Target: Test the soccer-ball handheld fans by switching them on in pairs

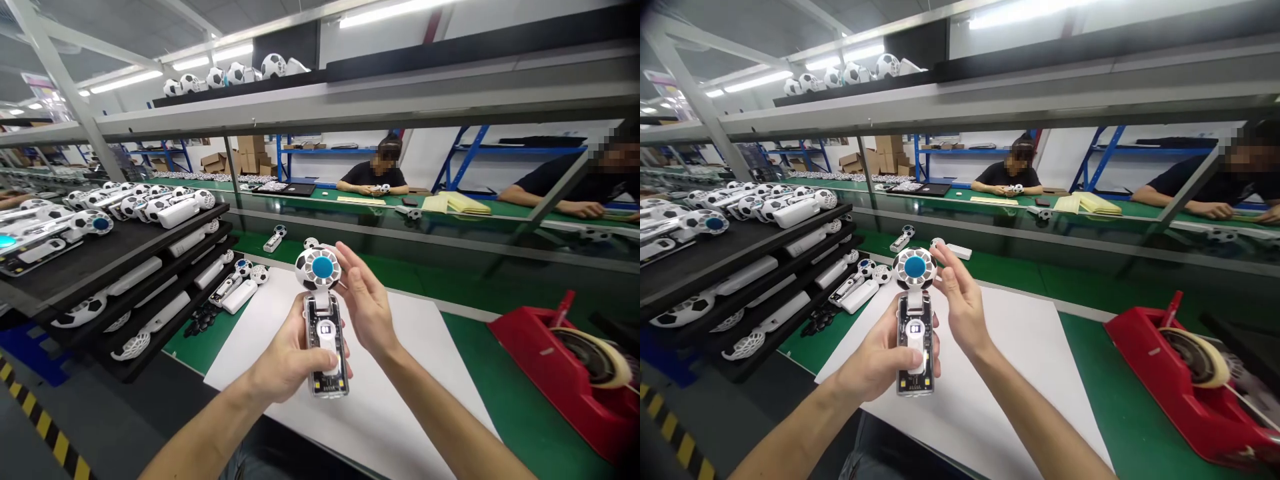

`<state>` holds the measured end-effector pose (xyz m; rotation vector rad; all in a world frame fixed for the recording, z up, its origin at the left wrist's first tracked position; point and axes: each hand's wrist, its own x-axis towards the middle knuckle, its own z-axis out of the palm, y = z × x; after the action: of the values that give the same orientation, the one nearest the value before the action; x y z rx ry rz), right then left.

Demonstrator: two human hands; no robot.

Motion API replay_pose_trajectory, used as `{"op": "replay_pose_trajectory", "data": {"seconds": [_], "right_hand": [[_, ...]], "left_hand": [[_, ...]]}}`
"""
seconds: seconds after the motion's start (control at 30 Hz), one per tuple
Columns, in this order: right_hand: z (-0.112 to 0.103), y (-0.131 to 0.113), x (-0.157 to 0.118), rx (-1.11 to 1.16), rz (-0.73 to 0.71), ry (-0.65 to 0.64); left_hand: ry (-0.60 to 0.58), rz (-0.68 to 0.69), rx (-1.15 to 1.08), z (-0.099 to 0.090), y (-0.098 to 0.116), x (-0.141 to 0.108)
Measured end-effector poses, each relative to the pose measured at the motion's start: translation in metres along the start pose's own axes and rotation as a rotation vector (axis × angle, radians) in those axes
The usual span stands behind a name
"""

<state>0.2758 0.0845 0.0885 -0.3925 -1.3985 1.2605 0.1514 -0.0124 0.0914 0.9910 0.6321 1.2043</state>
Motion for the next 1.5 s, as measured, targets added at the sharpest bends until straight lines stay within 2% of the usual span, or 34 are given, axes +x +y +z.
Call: {"op": "replay_pose_trajectory", "data": {"seconds": [0.2, 0.37, 0.53, 0.7, 0.77, 0.83, 0.9, 1.0, 1.1, 1.13, 1.2, 1.23, 1.27, 1.33, 1.37, 1.4, 1.43, 1.5], "right_hand": [[-0.033, 0.005, 0.01, -0.166, 0.032, 0.126], [-0.043, 0.009, 0.027, -0.275, 0.025, 0.06], [-0.042, 0.015, 0.061, -0.253, 0.001, -0.049], [-0.052, 0.024, 0.112, -0.245, -0.08, -0.065], [-0.069, 0.035, 0.138, -0.38, -0.102, -0.117], [-0.095, 0.056, 0.164, -0.682, -0.045, -0.213], [-0.126, 0.085, 0.184, -1.052, 0.114, -0.291], [-0.171, 0.135, 0.196, -1.278, 0.356, -0.284], [-0.201, 0.17, 0.191, -1.388, 0.507, -0.296], [-0.208, 0.177, 0.189, -1.415, 0.525, -0.295], [-0.216, 0.184, 0.185, -1.455, 0.531, -0.272], [-0.219, 0.185, 0.183, -1.467, 0.528, -0.257], [-0.221, 0.185, 0.182, -1.472, 0.524, -0.244], [-0.225, 0.184, 0.179, -1.46, 0.512, -0.224], [-0.226, 0.182, 0.177, -1.445, 0.506, -0.213], [-0.228, 0.181, 0.175, -1.423, 0.504, -0.197], [-0.229, 0.18, 0.173, -1.395, 0.504, -0.179], [-0.232, 0.178, 0.17, -1.314, 0.518, -0.139]], "left_hand": [[0.039, 0.023, -0.028, -0.005, 0.004, 0.007], [0.051, 0.027, -0.05, -0.013, 0.012, 0.025], [0.041, 0.058, -0.026, -0.026, 0.025, 0.054], [0.042, 0.088, 0.023, -0.035, 0.042, 0.088], [0.037, 0.096, 0.038, -0.037, 0.046, 0.101], [0.064, 0.092, 0.047, -0.038, 0.047, 0.112], [0.112, 0.079, 0.052, -0.036, 0.047, 0.121], [0.142, 0.047, 0.064, -0.032, 0.043, 0.13], [0.155, 0.069, 0.115, -0.03, 0.035, 0.141], [0.206, 0.113, 0.167, -0.031, 0.031, 0.144], [0.382, 0.225, 0.308, -0.033, 0.023, 0.152], [0.447, 0.228, 0.342, -0.035, 0.02, 0.154], [0.469, 0.172, 0.329, -0.035, 0.017, 0.156], [0.423, 0.002, 0.231, -0.032, 0.014, 0.155], [0.415, -0.02, 0.224, -0.028, 0.015, 0.153], [0.437, 0.032, 0.268, -0.023, 0.017, 0.149], [0.484, 0.159, 0.354, -0.016, 0.021, 0.145], [0.625, 0.578, 0.55, 0.0, 0.03, 0.139]]}}
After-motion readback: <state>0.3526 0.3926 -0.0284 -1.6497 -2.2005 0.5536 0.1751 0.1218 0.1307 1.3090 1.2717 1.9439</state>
